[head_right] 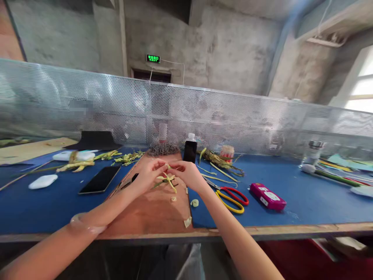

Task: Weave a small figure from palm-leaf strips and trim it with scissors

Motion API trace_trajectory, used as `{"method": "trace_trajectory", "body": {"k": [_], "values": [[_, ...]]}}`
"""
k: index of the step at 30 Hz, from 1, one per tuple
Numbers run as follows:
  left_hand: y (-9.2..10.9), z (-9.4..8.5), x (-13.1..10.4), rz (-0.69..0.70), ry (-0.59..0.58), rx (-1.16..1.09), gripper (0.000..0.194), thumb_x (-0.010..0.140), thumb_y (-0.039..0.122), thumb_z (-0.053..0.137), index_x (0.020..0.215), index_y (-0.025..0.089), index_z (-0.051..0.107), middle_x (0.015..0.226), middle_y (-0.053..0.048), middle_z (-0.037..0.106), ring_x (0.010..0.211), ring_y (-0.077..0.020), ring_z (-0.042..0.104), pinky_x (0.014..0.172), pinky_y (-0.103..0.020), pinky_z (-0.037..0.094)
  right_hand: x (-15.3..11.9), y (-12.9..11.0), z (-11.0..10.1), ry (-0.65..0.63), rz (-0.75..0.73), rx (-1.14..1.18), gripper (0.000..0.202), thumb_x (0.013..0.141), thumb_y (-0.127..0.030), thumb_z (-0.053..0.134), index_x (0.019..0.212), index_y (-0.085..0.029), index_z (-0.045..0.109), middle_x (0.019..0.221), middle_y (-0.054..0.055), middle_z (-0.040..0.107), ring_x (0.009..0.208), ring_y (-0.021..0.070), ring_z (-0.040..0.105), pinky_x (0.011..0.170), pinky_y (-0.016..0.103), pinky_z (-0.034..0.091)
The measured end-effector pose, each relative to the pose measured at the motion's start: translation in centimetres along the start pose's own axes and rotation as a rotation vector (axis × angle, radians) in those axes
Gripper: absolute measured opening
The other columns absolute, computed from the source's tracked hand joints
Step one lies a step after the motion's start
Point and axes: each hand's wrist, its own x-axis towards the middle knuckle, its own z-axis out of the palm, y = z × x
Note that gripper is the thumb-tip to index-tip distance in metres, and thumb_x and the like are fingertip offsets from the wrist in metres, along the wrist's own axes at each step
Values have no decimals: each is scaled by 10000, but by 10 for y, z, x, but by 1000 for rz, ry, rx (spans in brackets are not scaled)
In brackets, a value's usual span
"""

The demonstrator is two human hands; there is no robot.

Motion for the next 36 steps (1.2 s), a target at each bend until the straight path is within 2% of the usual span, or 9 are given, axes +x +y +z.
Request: {"method": "trace_trajectory", "body": {"k": [4,6,9,12,16,21,30,33,36], "values": [[-3,-3,5,0,141,-61,263,718,380,704,821,172,580,751,-17,646,692,-164,637,670,-313,535,16,-5,15,106,-88,-239,60,706,-158,678,737,-172,727,766,60,679,697,168,575,704,309,430],[-5,-5,7,-1,182,-83,258,717,377,704,813,175,577,747,-24,657,678,-166,641,664,-315,536,24,-3,20,133,-95,-219,79,718,-137,649,698,-171,718,764,62,671,734,178,571,732,314,418],[-6,-7,9,-4,212,-80,225,793,402,616,843,184,588,800,-43,676,700,-175,649,662,-319,538,33,4,22,127,-76,-141,58,716,-198,663,705,-179,717,723,38,673,711,173,579,695,297,428],[-6,-8,10,-7,205,-64,248,852,412,525,857,181,614,837,-58,686,725,-185,651,658,-317,536,37,16,20,98,-25,-16,192,700,-351,688,724,-162,709,677,33,667,628,156,571,622,292,449],[-5,-9,10,-21,166,-21,200,817,345,590,883,171,661,857,-65,684,735,-179,636,636,-295,517,35,30,15,43,23,147,328,663,-458,704,781,-152,702,698,37,670,602,138,573,609,297,472],[-3,-11,10,6,106,121,225,761,284,670,962,184,691,883,-68,689,687,-148,599,589,-257,468,28,36,9,-40,44,294,309,661,-427,729,834,-171,717,764,33,681,630,125,581,652,303,470],[-3,-15,10,116,-2,217,340,826,348,606,1138,213,623,911,-64,670,711,-139,607,559,-228,457,26,41,10,-196,117,534,281,692,-388,746,841,-151,720,805,55,680,718,145,604,701,298,480],[0,-14,9,165,19,320,320,822,321,617,1123,213,626,933,-68,670,738,-147,619,601,-244,488,24,41,10,-217,159,607,277,701,-378,749,854,-149,722,839,62,680,743,144,602,745,302,481],[2,-13,9,259,56,454,317,774,267,674,1085,218,639,1068,-77,637,834,-159,626,664,-257,513,23,41,10,-226,203,655,272,705,-368,750,857,-145,722,843,64,680,749,139,601,757,295,477]]}}
